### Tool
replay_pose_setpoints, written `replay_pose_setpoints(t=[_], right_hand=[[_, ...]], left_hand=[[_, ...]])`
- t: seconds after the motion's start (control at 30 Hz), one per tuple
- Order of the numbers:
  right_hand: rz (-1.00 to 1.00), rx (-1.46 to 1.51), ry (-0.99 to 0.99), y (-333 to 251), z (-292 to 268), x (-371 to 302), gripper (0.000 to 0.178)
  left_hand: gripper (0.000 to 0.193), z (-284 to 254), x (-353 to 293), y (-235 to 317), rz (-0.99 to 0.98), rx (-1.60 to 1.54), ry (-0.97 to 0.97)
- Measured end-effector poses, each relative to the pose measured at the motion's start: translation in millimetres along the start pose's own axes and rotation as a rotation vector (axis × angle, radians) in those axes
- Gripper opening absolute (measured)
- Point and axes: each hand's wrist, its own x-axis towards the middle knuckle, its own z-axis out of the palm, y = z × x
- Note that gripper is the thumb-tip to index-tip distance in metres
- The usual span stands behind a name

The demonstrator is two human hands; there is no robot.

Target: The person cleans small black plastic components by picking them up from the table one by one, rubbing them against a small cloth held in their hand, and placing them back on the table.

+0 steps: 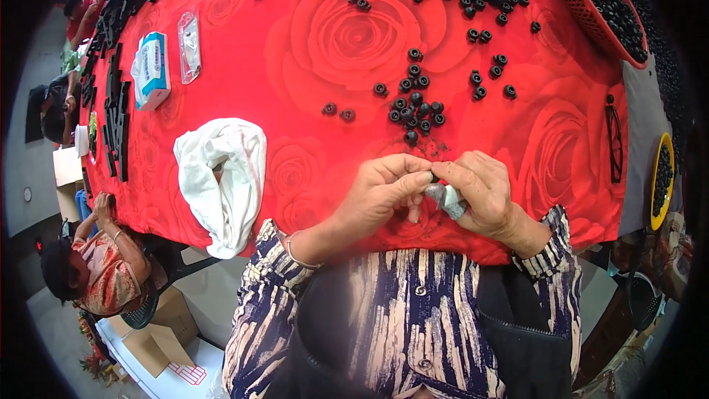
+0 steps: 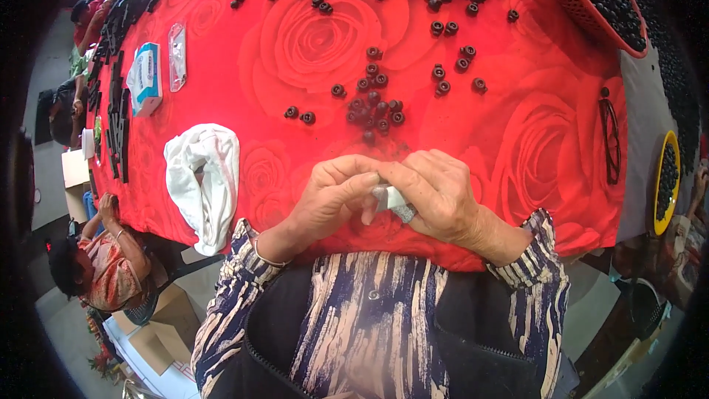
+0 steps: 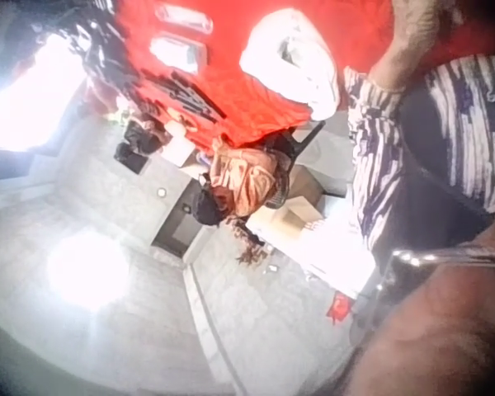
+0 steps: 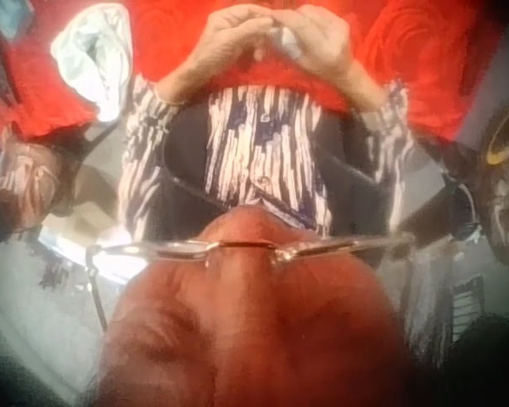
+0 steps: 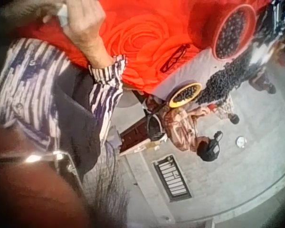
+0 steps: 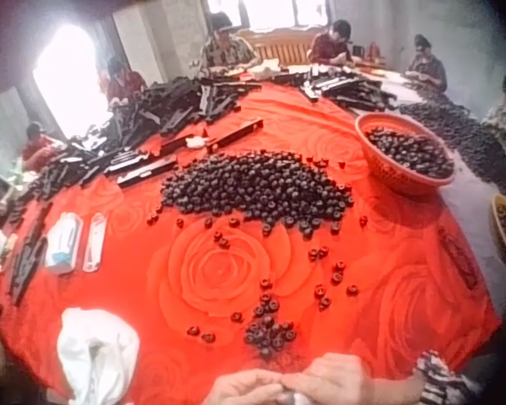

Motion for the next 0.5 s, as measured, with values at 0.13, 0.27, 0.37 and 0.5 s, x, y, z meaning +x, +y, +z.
replay_pose_setpoints(t=[0.13,0.27,0.37,0.5], right_hand=[[0.014,-0.042,0.001,2,0,-1,0.031],[0.078,-0.084,-0.041,5,-2,2,0.025],[0.089,-0.059,-0.004,9,-1,1,0.024],[0.131,-0.072,-0.051,8,-4,0,0.023]], left_hand=[[0.019,5,-1,10,0.045,0.074,0.047],[0.011,-9,2,25,0.446,0.866,0.498],[0.015,-26,6,35,0.587,1.144,0.633],[0.018,-15,8,37,0.882,1.433,0.637]])
